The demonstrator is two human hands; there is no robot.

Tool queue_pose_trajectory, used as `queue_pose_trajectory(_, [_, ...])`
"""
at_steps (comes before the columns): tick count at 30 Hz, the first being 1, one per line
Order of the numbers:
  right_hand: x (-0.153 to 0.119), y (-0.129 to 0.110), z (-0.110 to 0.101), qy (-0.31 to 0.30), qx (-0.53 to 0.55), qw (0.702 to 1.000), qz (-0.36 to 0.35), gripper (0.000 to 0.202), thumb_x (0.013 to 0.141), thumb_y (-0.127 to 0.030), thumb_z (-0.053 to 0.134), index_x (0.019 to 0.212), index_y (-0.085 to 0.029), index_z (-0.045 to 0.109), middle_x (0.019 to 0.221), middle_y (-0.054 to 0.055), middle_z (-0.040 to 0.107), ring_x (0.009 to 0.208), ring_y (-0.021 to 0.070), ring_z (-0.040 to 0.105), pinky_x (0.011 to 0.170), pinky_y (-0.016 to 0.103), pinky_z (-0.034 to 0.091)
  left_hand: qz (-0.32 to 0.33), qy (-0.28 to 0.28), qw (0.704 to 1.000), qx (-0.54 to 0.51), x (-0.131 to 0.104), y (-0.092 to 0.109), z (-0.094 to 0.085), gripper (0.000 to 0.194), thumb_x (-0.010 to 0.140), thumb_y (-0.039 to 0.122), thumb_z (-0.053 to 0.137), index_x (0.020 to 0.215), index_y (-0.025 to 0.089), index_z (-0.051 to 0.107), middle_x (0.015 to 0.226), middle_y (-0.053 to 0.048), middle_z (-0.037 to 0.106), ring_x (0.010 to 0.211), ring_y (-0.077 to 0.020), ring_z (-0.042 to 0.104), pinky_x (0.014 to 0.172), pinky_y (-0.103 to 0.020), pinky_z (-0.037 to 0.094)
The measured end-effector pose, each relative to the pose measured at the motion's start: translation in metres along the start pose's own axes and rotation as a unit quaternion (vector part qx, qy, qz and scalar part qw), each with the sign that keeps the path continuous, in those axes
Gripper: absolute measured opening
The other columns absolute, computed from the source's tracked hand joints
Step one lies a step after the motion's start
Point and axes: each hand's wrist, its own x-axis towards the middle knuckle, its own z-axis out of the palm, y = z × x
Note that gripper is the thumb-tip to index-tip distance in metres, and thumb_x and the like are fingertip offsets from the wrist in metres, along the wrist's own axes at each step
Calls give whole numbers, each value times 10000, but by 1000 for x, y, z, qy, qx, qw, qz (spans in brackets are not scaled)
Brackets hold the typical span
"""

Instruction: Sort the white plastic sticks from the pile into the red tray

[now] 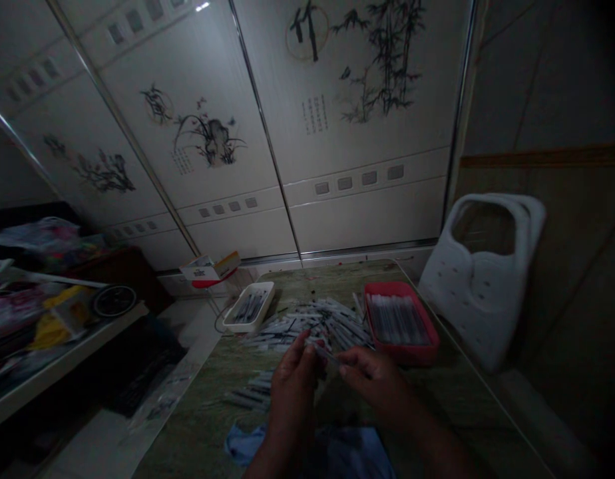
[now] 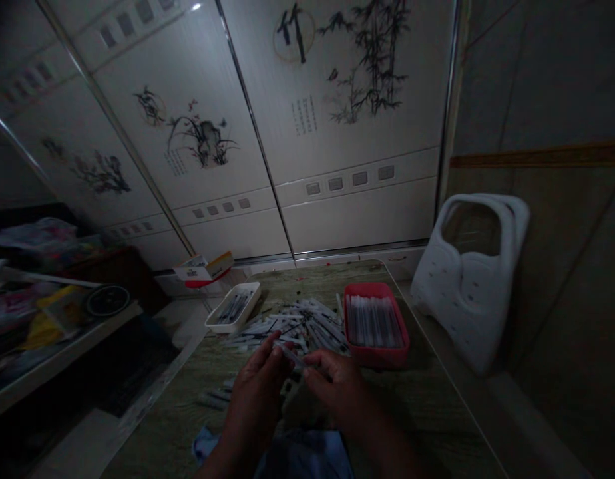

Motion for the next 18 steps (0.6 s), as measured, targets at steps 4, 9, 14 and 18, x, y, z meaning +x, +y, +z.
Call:
queue_pose_trajectory(4, [2,-5,2,0,16,1000,-24,277,907,-385,592,1036,-177,722,948,70,770,961,261,694,807,349,524,6,-4,1000,-20,-6,-3,4,868,729,387,830,1486,242,433,1034,-83,732,878,-186,694,843,-324,515])
queue_pose_trajectory(9, [3,-6,1,40,-10,999,-27,257,903,-356,585,1029,-171,711,928,73,762,893,245,706,789,348,536,-14,-32,999,42,-9,-22,8,465,750,426,803,1119,181,660,851,-36,690,734,-152,652,723,-278,502])
queue_pose_trajectory(14, [3,-4,-3,63,-48,996,-33,269,916,-353,564,1069,-185,707,845,46,743,827,218,696,746,315,530,-14,-66,996,64,3,-27,17,328,730,432,805,874,171,667,791,-14,663,676,-130,604,625,-236,451])
queue_pose_trajectory(18, [1,-9,-11,126,-90,986,-62,315,931,-407,567,1125,-193,695,874,51,738,770,206,672,685,298,507,13,-80,994,74,14,-15,36,323,698,428,810,818,169,659,762,-5,643,674,-134,593,623,-243,450])
